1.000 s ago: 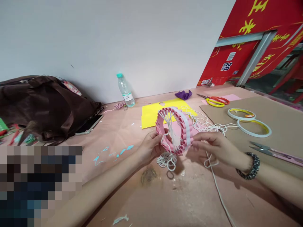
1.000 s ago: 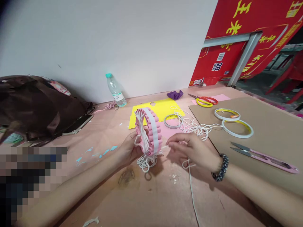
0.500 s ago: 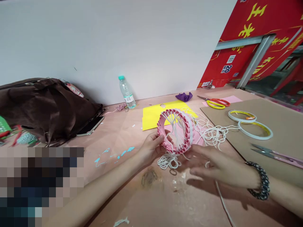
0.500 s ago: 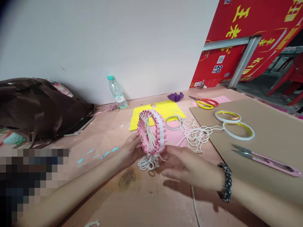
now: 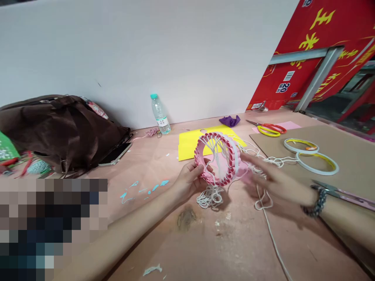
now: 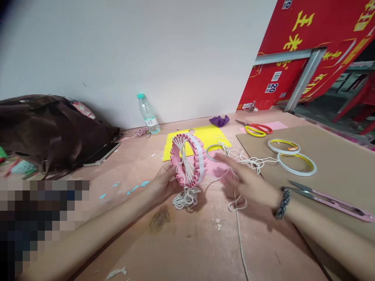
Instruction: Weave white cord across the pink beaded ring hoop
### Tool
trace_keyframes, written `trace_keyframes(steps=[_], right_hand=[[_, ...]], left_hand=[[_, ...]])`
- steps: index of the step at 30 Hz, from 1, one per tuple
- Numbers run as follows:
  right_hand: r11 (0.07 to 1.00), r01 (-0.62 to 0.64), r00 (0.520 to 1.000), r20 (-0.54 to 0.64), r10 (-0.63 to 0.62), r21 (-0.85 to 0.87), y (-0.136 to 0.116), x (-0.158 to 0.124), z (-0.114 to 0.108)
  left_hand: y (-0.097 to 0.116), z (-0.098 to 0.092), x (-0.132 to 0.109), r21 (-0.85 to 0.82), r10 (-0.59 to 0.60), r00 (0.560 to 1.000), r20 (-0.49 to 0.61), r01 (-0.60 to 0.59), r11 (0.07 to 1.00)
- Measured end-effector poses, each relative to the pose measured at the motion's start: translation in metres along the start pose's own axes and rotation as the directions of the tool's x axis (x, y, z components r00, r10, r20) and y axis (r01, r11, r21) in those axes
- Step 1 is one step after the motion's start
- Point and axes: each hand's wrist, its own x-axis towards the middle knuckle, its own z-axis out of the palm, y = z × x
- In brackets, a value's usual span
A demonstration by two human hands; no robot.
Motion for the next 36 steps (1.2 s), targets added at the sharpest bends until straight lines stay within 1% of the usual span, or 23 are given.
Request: trace_keyframes(steps=[2, 3, 5, 7, 9, 11, 13, 14, 15, 17, 19, 20, 22, 23, 24, 25, 27, 28, 30, 31, 33, 35, 36], right_hand=[[0.963, -0.001, 0.98, 0.192, -0.053, 0.268, -0.031, -0.005, 0.015], [0.941, -0.039, 0.965, 0.258, -0.053, 0.337, -0.041, -0.006, 0.019], [0.927, -0.121, 0.96, 0.281, 0.018, 0.356, -0.041, -0.005, 0.016], [0.951, -0.186, 0.977, 0.147, 0.153, 0.248, -0.017, 0.0, 0.003], [0.969, -0.242, 0.969, -0.049, 0.244, 0.04, 0.018, 0.006, -0.012], [0.917, -0.272, 0.957, -0.184, 0.225, -0.291, 0.049, 0.01, -0.024], [0.866, -0.228, 0.966, -0.213, 0.145, -0.445, 0.06, 0.011, -0.026], [0.887, -0.185, 0.974, -0.198, 0.109, -0.423, 0.056, 0.011, -0.023], [0.931, -0.131, 0.983, -0.167, 0.077, -0.34, 0.046, 0.009, -0.018], [0.997, -0.03, 0.997, -0.078, 0.025, -0.065, 0.015, 0.005, -0.004], [0.986, 0.035, 0.995, 0.085, -0.05, 0.163, -0.018, 0.0, 0.011], [0.97, 0.04, 0.981, 0.173, -0.083, 0.239, -0.029, -0.002, 0.015], [0.956, -0.006, 0.964, 0.256, -0.072, 0.293, -0.037, -0.002, 0.017], [0.96, -0.05, 0.971, 0.238, -0.018, 0.277, -0.032, -0.001, 0.014], [0.966, -0.103, 0.983, 0.17, 0.063, 0.237, -0.021, 0.001, 0.008], [0.973, -0.163, 0.986, 0.06, 0.155, 0.165, -0.007, 0.004, 0.001], [0.959, -0.278, 0.947, -0.183, 0.266, -0.047, 0.026, 0.009, -0.015], [0.926, -0.307, 0.93, -0.275, 0.244, -0.218, 0.041, 0.011, -0.022], [0.868, -0.304, 0.925, -0.337, 0.172, -0.391, 0.056, 0.012, -0.029], [0.866, -0.275, 0.937, -0.32, 0.142, -0.419, 0.055, 0.011, -0.028], [0.931, -0.171, 0.971, -0.214, 0.105, -0.322, 0.034, 0.008, -0.017], [0.994, -0.046, 0.999, -0.022, 0.044, -0.102, 0.001, 0.003, -0.001], [1.0, -0.003, 0.994, 0.112, 0.002, 0.007, -0.014, 0.001, 0.006]], left_hand=[[0.0, 0.001, -0.001, -0.017, -0.006, 1.0, 0.014, 0.007, 1.0], [0.0, 0.001, -0.001, -0.02, -0.007, 1.0, 0.019, 0.007, 1.0], [0.001, 0.0, -0.002, -0.009, -0.005, 1.0, 0.024, 0.006, 1.0], [0.001, -0.001, -0.001, 0.011, 0.004, 1.0, 0.017, -0.004, 1.0], [0.001, -0.002, 0.0, 0.017, 0.019, 1.0, 0.005, -0.019, 1.0], [0.001, -0.003, 0.001, 0.007, 0.031, 0.999, -0.008, -0.031, 1.0], [0.0, -0.003, 0.002, -0.004, 0.044, 0.999, -0.02, -0.044, 0.999], [0.0, -0.002, 0.002, -0.003, 0.043, 0.999, -0.023, -0.043, 0.999], [0.001, -0.001, 0.002, -0.001, 0.039, 0.999, -0.024, -0.039, 0.999], [0.001, 0.001, 0.0, 0.0, 0.022, 1.0, -0.012, -0.022, 1.0], [0.002, 0.002, -0.001, -0.005, 0.004, 1.0, 0.01, -0.004, 1.0], [0.002, 0.003, -0.001, -0.004, 0.003, 1.0, 0.015, -0.003, 1.0], [0.002, 0.002, -0.002, 0.013, -0.001, 1.0, 0.017, 0.001, 1.0], [0.002, 0.002, -0.001, 0.027, -0.003, 1.0, 0.015, 0.002, 1.0], [0.002, 0.001, 0.0, 0.043, -0.005, 1.0, 0.016, 0.004, 0.999], [0.002, 0.0, 0.0, 0.056, 0.0, 1.0, 0.018, -0.001, 0.998], [0.001, -0.002, 0.003, 0.073, 0.02, 1.0, 0.011, -0.021, 0.997], [0.001, -0.002, 0.004, 0.081, 0.028, 1.0, 0.002, -0.028, 0.996], [0.001, -0.003, 0.005, 0.091, 0.022, 1.0, -0.013, -0.021, 0.996], [0.0, -0.003, 0.006, 0.094, 0.01, 1.0, -0.012, -0.009, 0.995], [-0.001, -0.002, 0.006, 0.092, 0.01, 1.0, 0.004, -0.01, 0.996], [-0.003, -0.001, 0.006, 0.08, 0.036, 0.999, 0.016, -0.037, 0.996], [-0.003, 0.0, 0.005, 0.079, 0.044, 0.999, 0.018, -0.045, 0.996]])
